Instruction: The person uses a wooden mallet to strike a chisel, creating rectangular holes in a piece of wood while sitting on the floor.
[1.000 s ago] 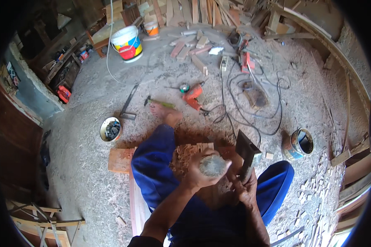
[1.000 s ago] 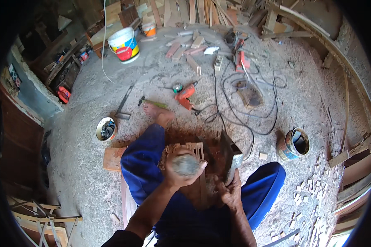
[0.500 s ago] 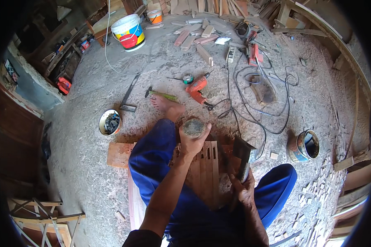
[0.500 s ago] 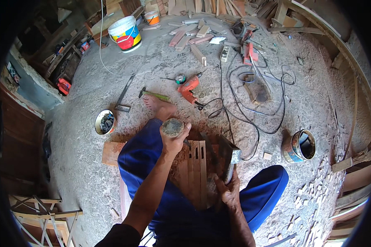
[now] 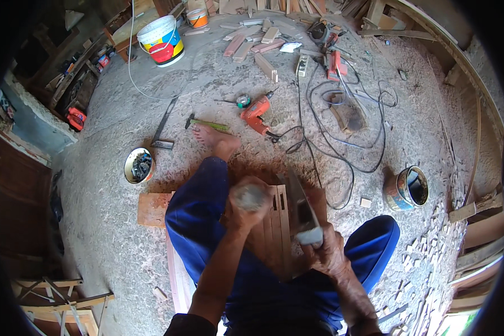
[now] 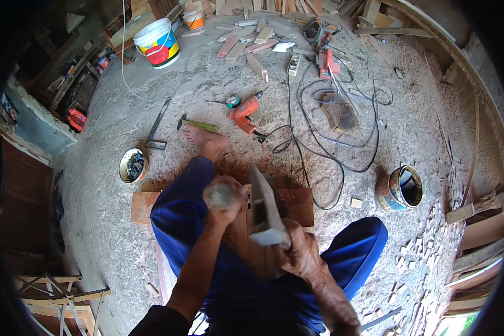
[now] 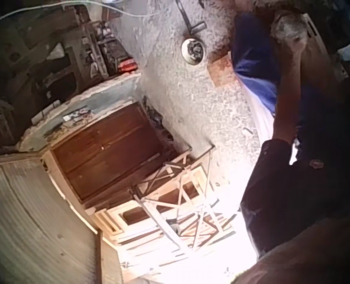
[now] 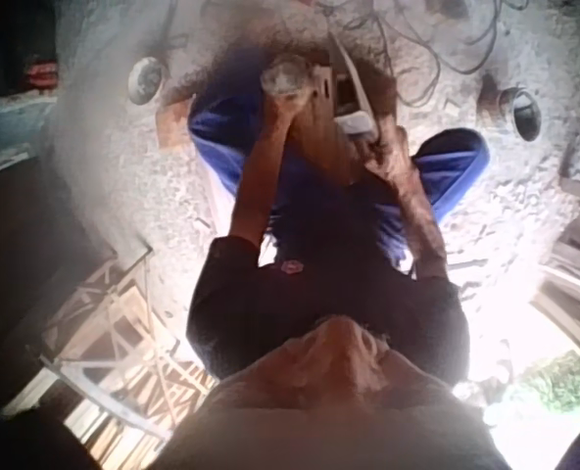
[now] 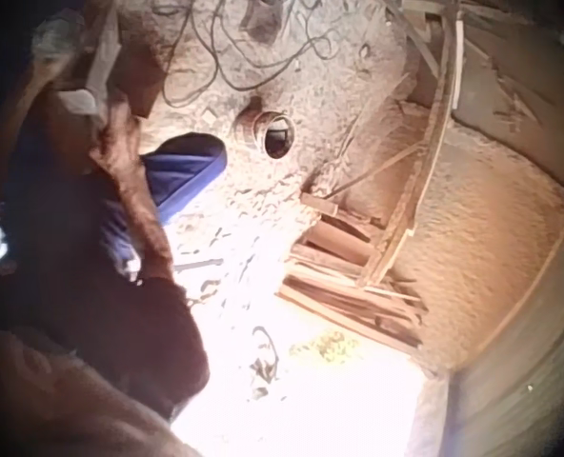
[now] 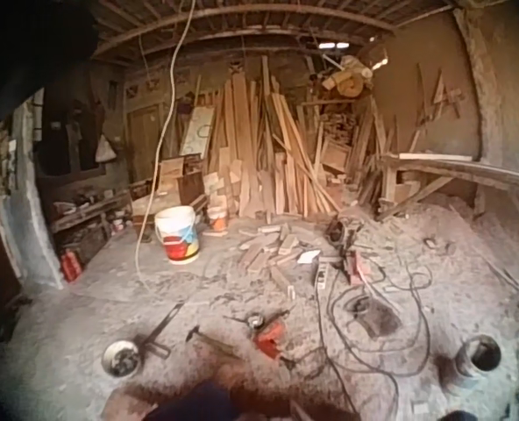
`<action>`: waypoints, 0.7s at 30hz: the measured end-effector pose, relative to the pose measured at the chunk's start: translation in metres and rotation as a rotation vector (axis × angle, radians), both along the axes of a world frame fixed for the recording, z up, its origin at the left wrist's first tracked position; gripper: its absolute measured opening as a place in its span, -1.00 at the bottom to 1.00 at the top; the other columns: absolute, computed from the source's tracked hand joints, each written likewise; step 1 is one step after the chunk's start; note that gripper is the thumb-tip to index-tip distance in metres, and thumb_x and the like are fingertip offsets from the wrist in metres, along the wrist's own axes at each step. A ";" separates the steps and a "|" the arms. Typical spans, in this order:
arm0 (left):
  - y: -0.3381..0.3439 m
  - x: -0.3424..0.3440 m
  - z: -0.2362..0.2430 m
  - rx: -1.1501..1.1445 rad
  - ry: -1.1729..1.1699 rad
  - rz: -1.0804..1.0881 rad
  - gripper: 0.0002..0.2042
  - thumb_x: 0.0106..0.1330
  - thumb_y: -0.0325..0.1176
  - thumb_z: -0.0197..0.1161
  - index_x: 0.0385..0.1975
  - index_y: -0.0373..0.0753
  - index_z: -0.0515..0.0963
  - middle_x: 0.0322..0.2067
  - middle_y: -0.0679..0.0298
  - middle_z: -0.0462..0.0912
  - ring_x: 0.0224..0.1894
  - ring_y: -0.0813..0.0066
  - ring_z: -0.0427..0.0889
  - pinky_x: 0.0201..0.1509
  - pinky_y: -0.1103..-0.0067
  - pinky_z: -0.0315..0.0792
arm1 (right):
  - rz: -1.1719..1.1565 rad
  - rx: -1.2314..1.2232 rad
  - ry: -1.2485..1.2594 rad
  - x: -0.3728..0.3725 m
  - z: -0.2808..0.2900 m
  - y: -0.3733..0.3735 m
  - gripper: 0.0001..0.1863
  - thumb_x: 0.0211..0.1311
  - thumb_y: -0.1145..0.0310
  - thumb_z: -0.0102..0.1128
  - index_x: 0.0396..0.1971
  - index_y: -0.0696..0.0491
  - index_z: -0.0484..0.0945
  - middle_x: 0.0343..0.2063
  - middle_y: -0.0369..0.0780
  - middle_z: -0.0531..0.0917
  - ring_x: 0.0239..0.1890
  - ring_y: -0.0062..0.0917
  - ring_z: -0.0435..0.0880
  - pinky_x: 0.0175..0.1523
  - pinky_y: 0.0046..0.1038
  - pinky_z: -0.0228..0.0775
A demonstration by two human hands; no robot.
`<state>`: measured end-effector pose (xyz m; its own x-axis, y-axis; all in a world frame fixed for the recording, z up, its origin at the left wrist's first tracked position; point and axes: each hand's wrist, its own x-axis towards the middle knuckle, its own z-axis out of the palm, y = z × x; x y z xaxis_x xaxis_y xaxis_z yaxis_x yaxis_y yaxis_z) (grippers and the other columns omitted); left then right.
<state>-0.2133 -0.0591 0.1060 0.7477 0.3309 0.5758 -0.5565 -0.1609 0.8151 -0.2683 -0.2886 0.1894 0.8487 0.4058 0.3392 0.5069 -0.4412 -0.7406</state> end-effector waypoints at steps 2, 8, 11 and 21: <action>0.005 -0.006 -0.029 -0.323 -0.040 -0.178 -0.57 0.28 -0.27 0.35 0.08 -0.24 0.39 -0.10 0.15 0.56 -0.12 0.34 0.58 -0.05 0.42 0.53 | 0.136 -0.161 -0.137 0.013 0.036 0.004 -0.36 -0.02 0.48 0.38 0.13 0.07 0.35 -0.30 -0.07 0.63 -0.36 -0.13 0.72 -0.33 -0.24 0.58; -0.020 -0.013 -0.032 -1.389 0.264 -0.811 -0.47 0.41 -0.02 0.15 0.27 -0.18 0.35 0.08 0.14 0.54 -0.01 0.20 0.59 0.04 0.29 0.56 | 0.194 -0.693 -0.221 0.035 0.054 0.021 -0.62 0.16 0.52 0.04 0.03 0.12 0.40 -0.35 -0.10 0.57 -0.41 -0.29 0.68 -0.43 -0.34 0.57; -0.023 0.036 -0.060 -0.952 0.151 -0.757 -0.52 0.41 -0.04 0.15 0.21 -0.17 0.40 0.03 0.17 0.57 -0.08 0.24 0.61 -0.03 0.33 0.59 | 0.221 -0.569 -0.259 0.055 0.065 0.023 -0.47 0.03 0.53 0.17 0.09 0.15 0.37 -0.34 -0.03 0.60 -0.41 -0.20 0.70 -0.36 -0.21 0.57; -0.023 0.075 0.001 -0.359 0.016 -0.006 -0.71 0.15 -0.65 0.26 -0.11 -0.31 0.52 -0.21 0.26 0.64 -0.18 0.46 0.62 -0.08 0.51 0.52 | 0.326 -0.692 -0.032 0.132 0.066 0.052 -0.59 0.14 0.55 0.05 0.02 0.25 0.31 -0.44 0.08 0.67 -0.31 -0.01 0.72 -0.20 -0.12 0.61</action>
<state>-0.1378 -0.0819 0.1072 0.7585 0.5054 0.4115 -0.5430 0.1410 0.8278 -0.1367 -0.2362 0.2549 0.6433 0.7632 -0.0607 0.7077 -0.6231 -0.3330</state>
